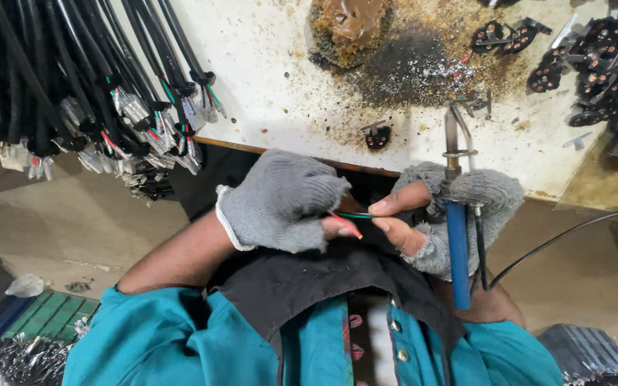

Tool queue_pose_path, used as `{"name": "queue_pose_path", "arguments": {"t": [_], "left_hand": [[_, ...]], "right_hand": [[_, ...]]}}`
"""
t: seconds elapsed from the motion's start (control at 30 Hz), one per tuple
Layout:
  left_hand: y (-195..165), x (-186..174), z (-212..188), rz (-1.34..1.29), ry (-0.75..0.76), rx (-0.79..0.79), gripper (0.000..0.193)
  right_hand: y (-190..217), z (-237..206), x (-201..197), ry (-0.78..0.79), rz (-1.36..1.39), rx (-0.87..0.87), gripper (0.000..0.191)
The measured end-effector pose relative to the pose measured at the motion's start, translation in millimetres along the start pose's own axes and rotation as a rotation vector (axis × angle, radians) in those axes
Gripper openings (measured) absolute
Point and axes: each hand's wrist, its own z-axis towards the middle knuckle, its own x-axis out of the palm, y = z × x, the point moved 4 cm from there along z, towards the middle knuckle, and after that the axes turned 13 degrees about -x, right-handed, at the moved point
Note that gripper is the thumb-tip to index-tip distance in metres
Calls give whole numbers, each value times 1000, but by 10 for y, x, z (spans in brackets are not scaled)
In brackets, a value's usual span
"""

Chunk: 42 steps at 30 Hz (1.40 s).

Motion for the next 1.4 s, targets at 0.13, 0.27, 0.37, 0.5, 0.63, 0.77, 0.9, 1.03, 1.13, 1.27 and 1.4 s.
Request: {"name": "queue_pose_path", "arguments": {"t": [0.13,0.27,0.37,0.5,0.63,0.77,0.9,1.03,1.13,1.27,1.4], "left_hand": [[-32,56,-27,262,-17,-223,37],[-122,44,-57,-559,-59,-227,44],[-132,83,-43,-1098,-5,-166,29],[-60,67,-14,-626,-140,-265,21],[-92,-32,33,-314,-299,-140,15],[-76,-104,88,-311,-322,-138,14],[-16,-155,115,-194,-221,-178,19],[62,-192,72,-192,-151,-178,19],[97,-163,30,-198,-167,-126,20],[91,-66,8,-211,-253,-84,20],[-25,-140,-27,-165,-364,-23,15]], "right_hand": [[-105,28,30,-110,409,625,14],[-8,-58,1,-22,-175,-25,14],[-235,-201,34,-132,-148,-102,15],[-496,-256,49,-173,-164,-120,15],[-558,-278,58,-187,-157,-61,17],[-557,-240,98,-195,-117,-18,16],[-485,-158,87,-168,-65,14,15],[-349,-63,136,-109,-70,17,14],[-253,-25,181,-81,-146,-13,14],[-205,-36,211,-98,-152,-55,15],[-211,6,230,-88,-177,-95,16]]}}
